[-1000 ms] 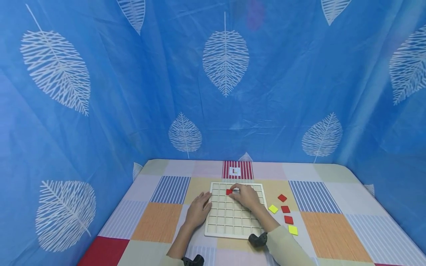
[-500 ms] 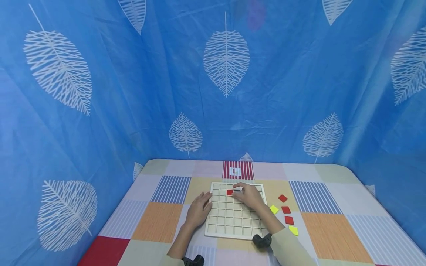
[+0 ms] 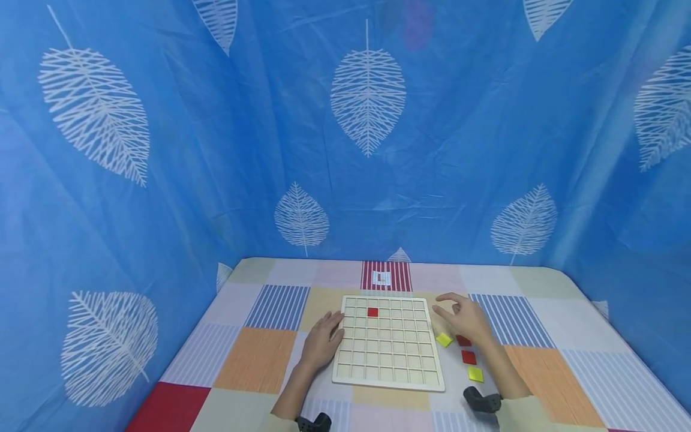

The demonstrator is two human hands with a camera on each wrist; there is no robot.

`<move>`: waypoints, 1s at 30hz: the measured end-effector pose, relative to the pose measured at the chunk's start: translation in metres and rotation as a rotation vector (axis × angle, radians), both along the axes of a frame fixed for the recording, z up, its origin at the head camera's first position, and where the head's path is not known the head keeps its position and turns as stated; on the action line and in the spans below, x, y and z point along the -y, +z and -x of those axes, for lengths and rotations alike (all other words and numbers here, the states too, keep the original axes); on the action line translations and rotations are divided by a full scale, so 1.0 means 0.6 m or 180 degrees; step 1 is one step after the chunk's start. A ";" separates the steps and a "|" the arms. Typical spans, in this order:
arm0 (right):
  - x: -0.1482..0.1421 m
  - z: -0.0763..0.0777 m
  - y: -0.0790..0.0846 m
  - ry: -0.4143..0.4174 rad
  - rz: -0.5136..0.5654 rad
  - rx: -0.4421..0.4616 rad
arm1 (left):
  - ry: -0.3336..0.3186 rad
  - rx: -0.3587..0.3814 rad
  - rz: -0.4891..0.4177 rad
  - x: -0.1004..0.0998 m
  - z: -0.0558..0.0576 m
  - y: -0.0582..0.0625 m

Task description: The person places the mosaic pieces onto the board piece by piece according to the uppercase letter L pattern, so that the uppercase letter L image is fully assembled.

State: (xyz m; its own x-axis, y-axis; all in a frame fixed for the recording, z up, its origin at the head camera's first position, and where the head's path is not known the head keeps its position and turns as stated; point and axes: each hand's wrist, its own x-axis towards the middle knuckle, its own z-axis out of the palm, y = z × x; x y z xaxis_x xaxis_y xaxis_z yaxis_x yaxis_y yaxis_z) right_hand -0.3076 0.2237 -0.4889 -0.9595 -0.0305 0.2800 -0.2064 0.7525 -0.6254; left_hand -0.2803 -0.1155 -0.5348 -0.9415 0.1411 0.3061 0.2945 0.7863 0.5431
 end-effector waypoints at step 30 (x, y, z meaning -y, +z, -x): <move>-0.065 -0.019 -0.026 -0.0109 -0.0055 0.0280 | 0.0018 0.0067 -0.0017 -0.001 0.004 -0.003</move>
State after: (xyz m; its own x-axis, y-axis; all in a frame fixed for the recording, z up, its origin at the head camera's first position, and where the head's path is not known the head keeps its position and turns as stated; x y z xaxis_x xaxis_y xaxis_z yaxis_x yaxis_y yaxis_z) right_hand -0.2960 0.2629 -0.5046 -0.9810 -0.0015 0.1941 -0.1252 0.7690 -0.6268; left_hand -0.2825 -0.1150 -0.5368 -0.9485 0.1341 0.2869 0.2784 0.7850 0.5534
